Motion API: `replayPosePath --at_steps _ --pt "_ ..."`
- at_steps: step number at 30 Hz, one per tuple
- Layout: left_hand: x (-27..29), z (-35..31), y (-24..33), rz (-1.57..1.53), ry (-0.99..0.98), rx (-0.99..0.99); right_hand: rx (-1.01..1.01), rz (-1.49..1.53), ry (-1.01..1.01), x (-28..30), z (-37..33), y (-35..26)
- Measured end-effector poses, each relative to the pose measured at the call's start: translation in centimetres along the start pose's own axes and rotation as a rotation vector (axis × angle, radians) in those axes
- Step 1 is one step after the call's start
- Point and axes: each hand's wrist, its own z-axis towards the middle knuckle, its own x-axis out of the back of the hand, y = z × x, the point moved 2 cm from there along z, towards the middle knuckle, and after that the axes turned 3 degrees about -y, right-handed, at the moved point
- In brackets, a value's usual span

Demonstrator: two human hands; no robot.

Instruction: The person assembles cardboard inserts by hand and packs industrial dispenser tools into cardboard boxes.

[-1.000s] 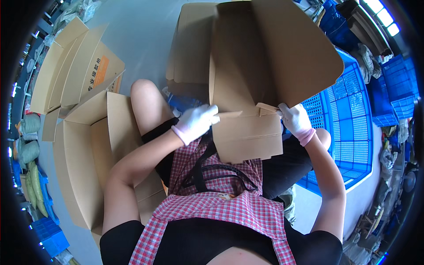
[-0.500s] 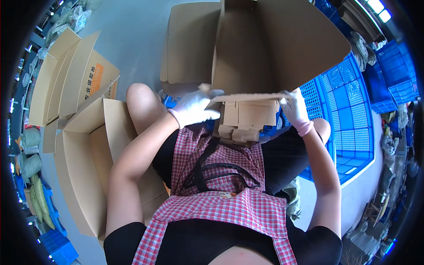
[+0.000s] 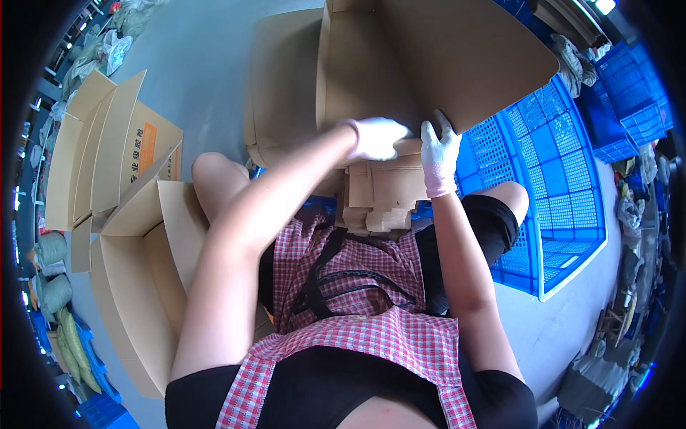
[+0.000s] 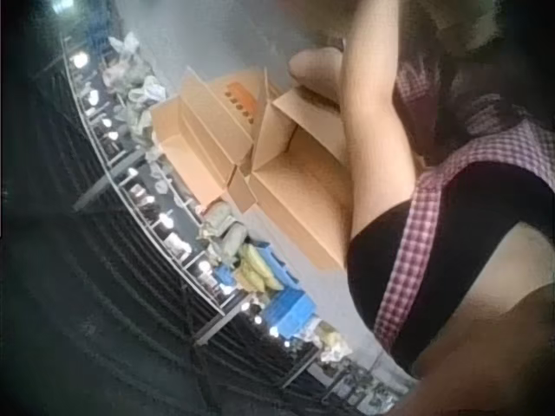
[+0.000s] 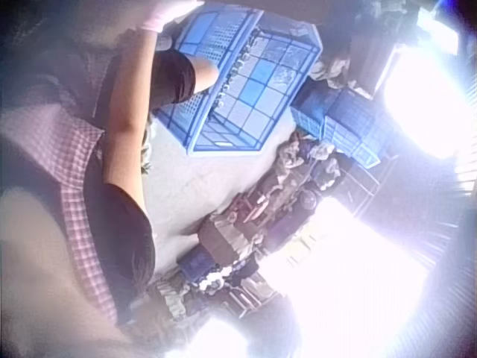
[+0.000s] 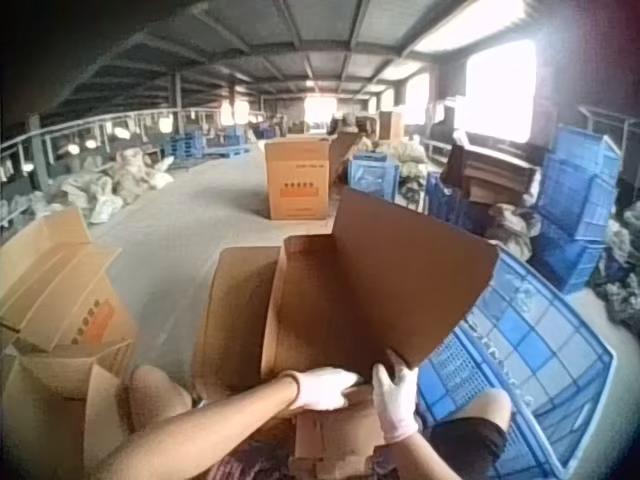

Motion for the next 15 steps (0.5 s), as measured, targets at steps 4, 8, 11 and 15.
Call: replayPosePath --at_steps 4,8,11,15 --pt "1.6 0.6 -2.6 -0.649 -0.435 -0.039 0.019 0.052 -0.087 0.3 -0.3 0.1" --pt "0.1 -1.3 -2.5 -0.676 -0.186 0.047 0.197 -0.256 -0.042 2.1 -1.7 -1.0" --pt "1.6 -4.2 -0.6 0.053 -0.224 0.218 0.190 -0.275 -0.038 3.5 -2.1 -0.2" --pt "1.2 -7.6 -3.4 -0.283 -0.293 0.398 0.144 -0.121 -0.154 1.7 -1.8 -2.0"
